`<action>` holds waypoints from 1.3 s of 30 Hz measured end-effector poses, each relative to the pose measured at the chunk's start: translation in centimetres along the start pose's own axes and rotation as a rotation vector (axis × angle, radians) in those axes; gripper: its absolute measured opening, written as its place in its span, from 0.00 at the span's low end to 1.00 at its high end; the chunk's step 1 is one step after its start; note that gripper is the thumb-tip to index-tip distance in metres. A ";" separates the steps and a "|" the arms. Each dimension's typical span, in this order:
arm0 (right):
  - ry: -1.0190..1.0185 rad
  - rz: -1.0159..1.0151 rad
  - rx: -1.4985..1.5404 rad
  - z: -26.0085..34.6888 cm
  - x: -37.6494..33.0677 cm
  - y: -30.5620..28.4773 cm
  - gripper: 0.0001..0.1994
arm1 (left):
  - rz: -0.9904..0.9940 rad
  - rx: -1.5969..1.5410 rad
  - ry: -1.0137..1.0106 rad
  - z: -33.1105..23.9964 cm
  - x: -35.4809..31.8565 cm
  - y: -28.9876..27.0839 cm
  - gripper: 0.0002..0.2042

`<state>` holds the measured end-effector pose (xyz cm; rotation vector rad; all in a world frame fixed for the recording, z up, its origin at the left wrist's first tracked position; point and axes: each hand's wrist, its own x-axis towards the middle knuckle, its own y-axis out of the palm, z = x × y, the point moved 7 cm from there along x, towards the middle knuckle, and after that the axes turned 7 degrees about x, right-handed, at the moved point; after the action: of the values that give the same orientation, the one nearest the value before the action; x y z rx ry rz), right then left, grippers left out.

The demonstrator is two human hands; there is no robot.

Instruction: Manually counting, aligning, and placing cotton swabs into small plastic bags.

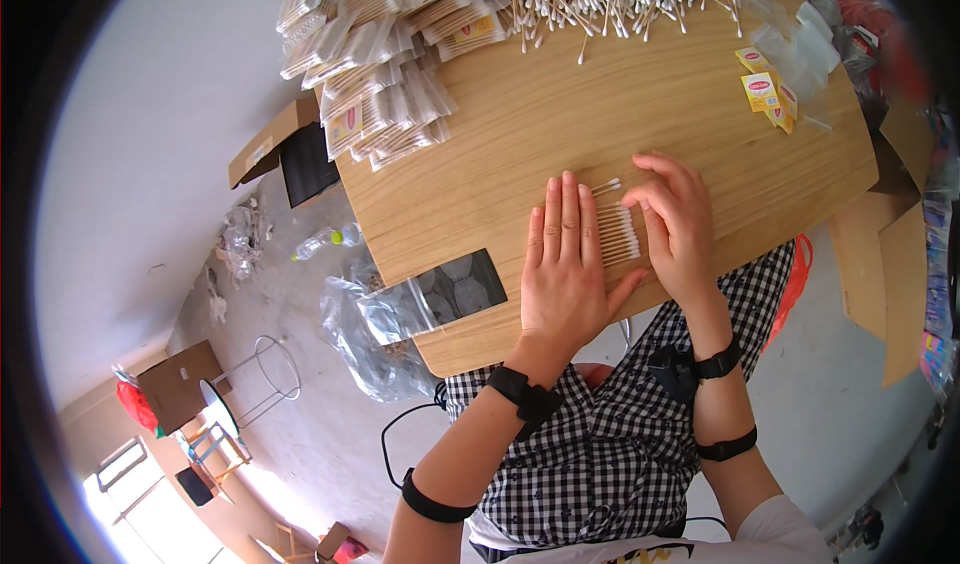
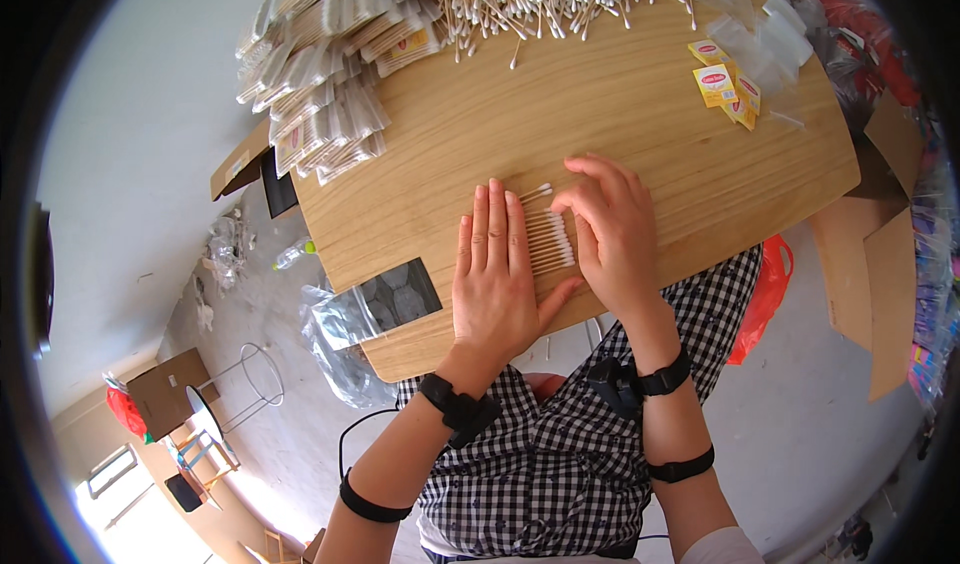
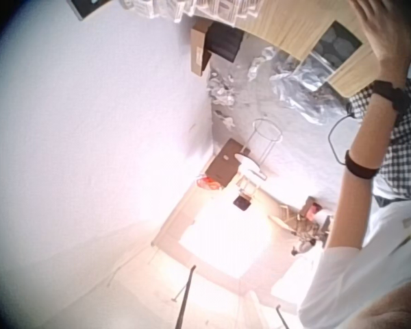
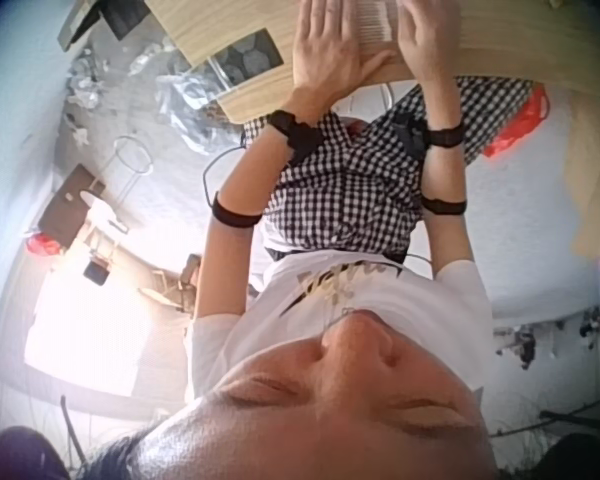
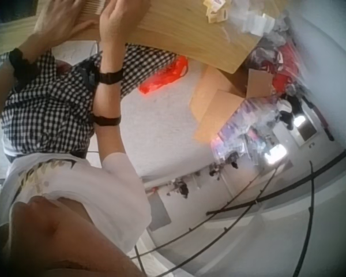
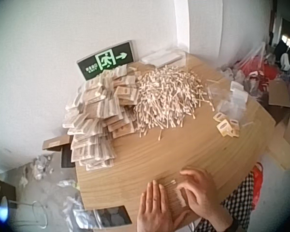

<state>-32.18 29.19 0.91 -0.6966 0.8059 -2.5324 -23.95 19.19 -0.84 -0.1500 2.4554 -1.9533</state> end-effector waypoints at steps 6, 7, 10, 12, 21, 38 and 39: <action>0.138 -0.031 0.236 -0.4 1.0 -0.4 0.06 | 0.009 0.008 0.001 0.1 -0.2 0.1 0.48; 0.095 -0.004 0.192 0.2 1.7 -0.4 0.05 | 0.009 0.012 0.002 0.0 -0.2 0.1 0.48; 0.017 0.082 0.089 0.7 2.7 0.3 0.05 | 0.006 0.007 -0.003 0.2 -0.6 0.1 0.48; -0.010 0.144 0.023 0.5 2.9 0.6 0.05 | 0.016 -0.010 0.011 0.1 -1.0 0.1 0.47; 0.159 -0.020 -0.027 -0.7 1.9 -1.5 0.10 | -0.058 -0.441 -0.074 1.8 -2.8 -2.1 0.43; -0.011 0.247 -0.303 3.4 0.1 6.6 0.29 | -0.420 -1.467 -0.439 1.4 -1.4 -0.9 0.37; -0.011 0.246 -0.307 3.4 0.1 6.6 0.29 | -0.449 -1.515 -0.480 1.7 -1.6 -0.8 0.36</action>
<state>-28.93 22.72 -0.74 -0.6574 1.2131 -2.2068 -22.24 17.48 -0.54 -1.0037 2.9328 0.3609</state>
